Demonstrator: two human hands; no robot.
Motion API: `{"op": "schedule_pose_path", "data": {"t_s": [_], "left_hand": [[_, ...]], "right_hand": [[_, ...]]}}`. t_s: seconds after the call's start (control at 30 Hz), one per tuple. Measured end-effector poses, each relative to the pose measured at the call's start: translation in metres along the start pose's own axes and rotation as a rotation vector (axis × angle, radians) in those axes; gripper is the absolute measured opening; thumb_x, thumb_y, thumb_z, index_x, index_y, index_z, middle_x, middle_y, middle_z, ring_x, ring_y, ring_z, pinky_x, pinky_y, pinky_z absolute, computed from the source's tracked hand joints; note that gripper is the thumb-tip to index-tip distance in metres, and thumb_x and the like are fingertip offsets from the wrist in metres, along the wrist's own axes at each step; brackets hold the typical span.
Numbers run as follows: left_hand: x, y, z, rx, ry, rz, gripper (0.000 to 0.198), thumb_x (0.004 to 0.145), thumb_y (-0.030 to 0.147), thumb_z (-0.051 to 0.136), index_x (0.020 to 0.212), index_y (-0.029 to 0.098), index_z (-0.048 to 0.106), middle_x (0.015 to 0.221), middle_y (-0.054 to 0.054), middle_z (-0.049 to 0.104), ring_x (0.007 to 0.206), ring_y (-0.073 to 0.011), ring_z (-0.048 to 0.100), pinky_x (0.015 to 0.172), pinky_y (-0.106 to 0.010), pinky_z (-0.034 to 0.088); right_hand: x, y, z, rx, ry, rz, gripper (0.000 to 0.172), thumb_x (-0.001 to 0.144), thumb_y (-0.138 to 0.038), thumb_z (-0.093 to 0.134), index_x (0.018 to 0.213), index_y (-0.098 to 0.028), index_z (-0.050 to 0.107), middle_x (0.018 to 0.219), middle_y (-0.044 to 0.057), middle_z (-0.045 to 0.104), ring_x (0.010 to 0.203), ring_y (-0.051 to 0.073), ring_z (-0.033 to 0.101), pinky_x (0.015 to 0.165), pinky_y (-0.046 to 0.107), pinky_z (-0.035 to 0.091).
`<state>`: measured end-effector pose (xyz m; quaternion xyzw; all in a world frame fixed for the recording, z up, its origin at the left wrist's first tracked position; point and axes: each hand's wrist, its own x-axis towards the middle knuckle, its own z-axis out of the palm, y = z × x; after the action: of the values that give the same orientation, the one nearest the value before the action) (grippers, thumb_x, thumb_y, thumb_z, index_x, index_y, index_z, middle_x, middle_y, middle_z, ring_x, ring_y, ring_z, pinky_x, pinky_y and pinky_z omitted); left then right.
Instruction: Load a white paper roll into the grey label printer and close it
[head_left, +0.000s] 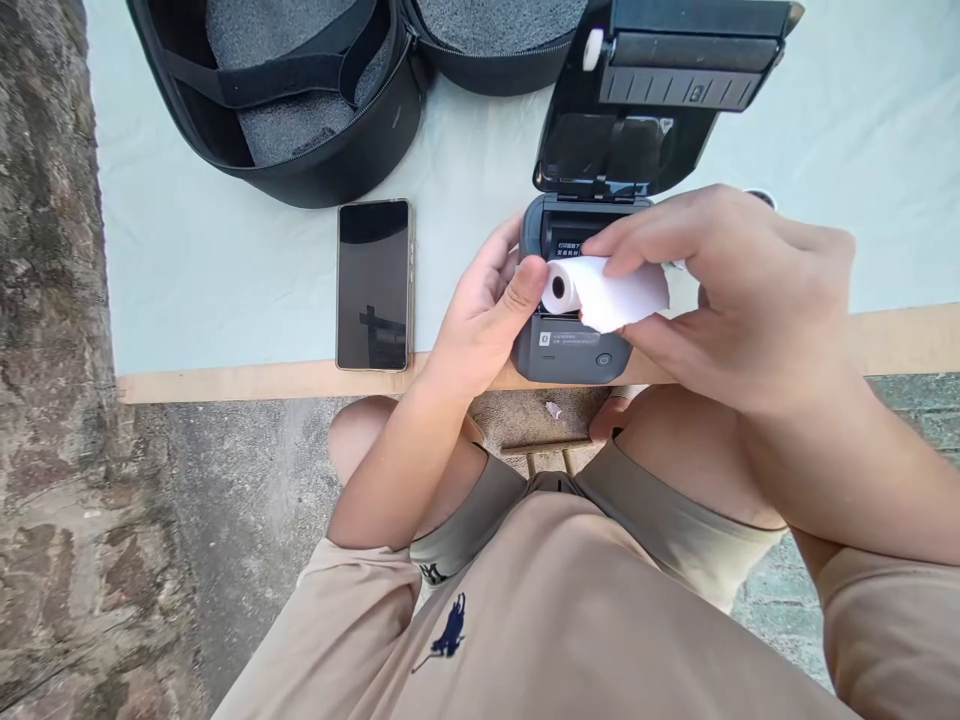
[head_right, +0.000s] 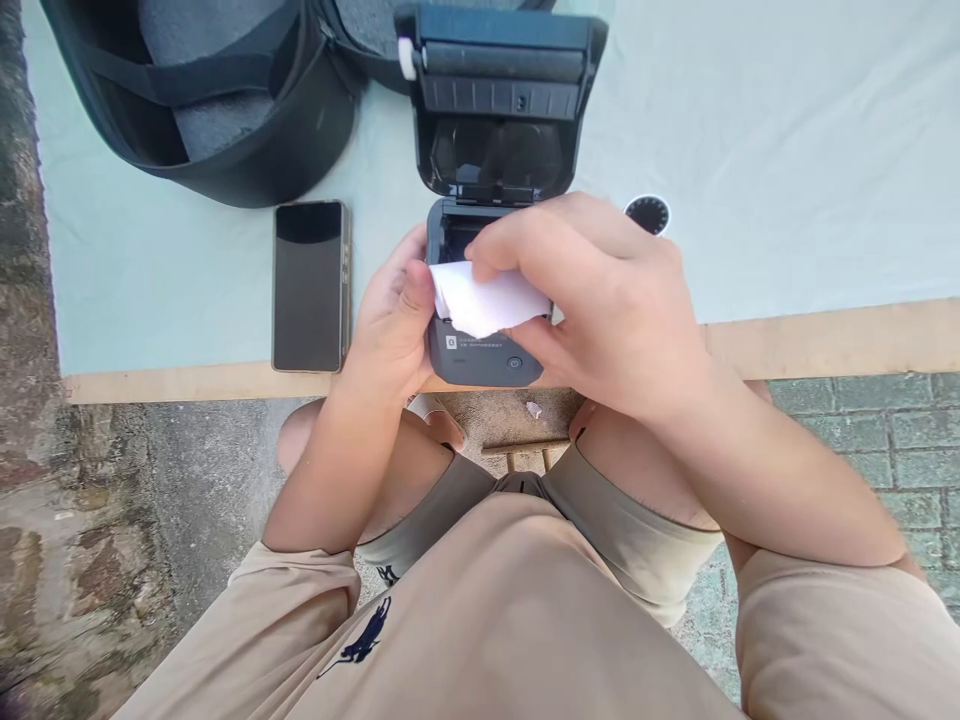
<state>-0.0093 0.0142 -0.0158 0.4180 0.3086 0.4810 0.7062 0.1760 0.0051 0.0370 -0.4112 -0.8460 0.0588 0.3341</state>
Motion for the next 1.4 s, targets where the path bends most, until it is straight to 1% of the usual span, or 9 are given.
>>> {"op": "schedule_pose_path", "data": {"t_s": [0.2,0.33,0.5,0.6,0.73,0.9,1.07,1.23,1.4], "left_hand": [[0.000,0.002,0.002,0.024,0.022,-0.010,0.045,0.089,0.062,0.061,0.117,0.027,0.061,0.110,0.000,0.071,0.117,-0.0202,0.068,0.092,-0.027,0.055],[-0.001,0.003,0.001,0.037,0.038,-0.026,0.047,0.087,0.062,0.063,0.117,0.027,0.061,0.111,0.000,0.071,0.114,-0.0201,0.068,0.094,-0.028,0.055],[-0.002,0.002,0.000,0.025,0.023,0.002,0.047,0.090,0.062,0.060,0.120,0.026,0.060,0.113,-0.001,0.070,0.111,-0.0176,0.069,0.091,-0.025,0.055],[-0.002,0.001,0.000,0.029,0.032,-0.003,0.047,0.090,0.062,0.059,0.120,0.026,0.060,0.117,-0.002,0.070,0.119,-0.0201,0.066,0.098,-0.029,0.054],[0.000,-0.002,-0.001,-0.018,0.009,-0.008,0.042,0.090,0.056,0.063,0.121,0.029,0.059,0.124,-0.002,0.070,0.131,-0.0240,0.060,0.106,-0.035,0.053],[0.000,-0.001,0.001,0.012,0.026,-0.026,0.046,0.088,0.056,0.066,0.123,0.028,0.059,0.124,-0.003,0.069,0.143,-0.0282,0.051,0.108,-0.039,0.053],[-0.001,0.002,0.003,0.067,0.053,-0.012,0.054,0.082,0.061,0.070,0.123,0.027,0.061,0.125,-0.004,0.068,0.144,-0.0318,0.049,0.113,-0.042,0.050],[-0.002,0.001,0.002,0.076,0.024,0.000,0.044,0.087,0.057,0.067,0.121,0.029,0.062,0.124,0.000,0.069,0.137,-0.0274,0.057,0.115,-0.041,0.048],[-0.002,0.004,0.002,0.004,-0.006,-0.014,0.036,0.093,0.050,0.061,0.120,0.027,0.061,0.121,-0.002,0.069,0.131,-0.0241,0.061,0.110,-0.037,0.051]], "right_hand": [[0.000,0.000,0.003,0.024,0.053,-0.052,0.018,0.090,-0.017,0.062,0.102,-0.028,0.055,0.099,-0.001,0.073,0.089,0.017,0.072,0.077,0.031,0.058],[0.001,-0.002,0.003,0.058,0.028,-0.017,0.022,0.090,-0.013,0.060,0.104,-0.030,0.058,0.108,0.000,0.073,0.098,0.019,0.072,0.084,0.033,0.058],[0.002,-0.003,0.004,0.061,0.082,-0.060,0.023,0.088,-0.011,0.062,0.103,-0.029,0.061,0.103,-0.001,0.074,0.095,0.018,0.073,0.084,0.032,0.059],[0.003,-0.001,0.003,0.045,0.106,-0.089,0.025,0.087,-0.009,0.062,0.105,-0.027,0.060,0.103,0.002,0.075,0.097,0.018,0.073,0.084,0.033,0.059],[0.004,0.001,0.001,-0.024,0.139,0.019,0.026,0.085,-0.007,0.060,0.101,-0.028,0.059,0.103,0.002,0.075,0.097,0.020,0.072,0.080,0.036,0.060],[0.002,0.004,0.002,-0.064,0.079,0.020,0.035,0.076,-0.002,0.063,0.100,-0.028,0.057,0.103,0.002,0.074,0.098,0.023,0.071,0.076,0.037,0.058],[0.002,0.008,0.005,-0.128,0.012,0.098,0.020,0.083,-0.013,0.066,0.093,-0.027,0.054,0.102,0.002,0.074,0.097,0.024,0.072,0.072,0.038,0.056],[0.002,0.011,0.004,-0.073,-0.010,0.076,0.011,0.089,-0.020,0.064,0.089,-0.029,0.057,0.097,-0.002,0.076,0.098,0.022,0.073,0.073,0.036,0.056],[0.000,0.007,0.003,-0.046,0.055,-0.052,0.012,0.087,-0.017,0.063,0.088,-0.026,0.055,0.096,0.000,0.074,0.089,0.022,0.071,0.076,0.039,0.054]]}}
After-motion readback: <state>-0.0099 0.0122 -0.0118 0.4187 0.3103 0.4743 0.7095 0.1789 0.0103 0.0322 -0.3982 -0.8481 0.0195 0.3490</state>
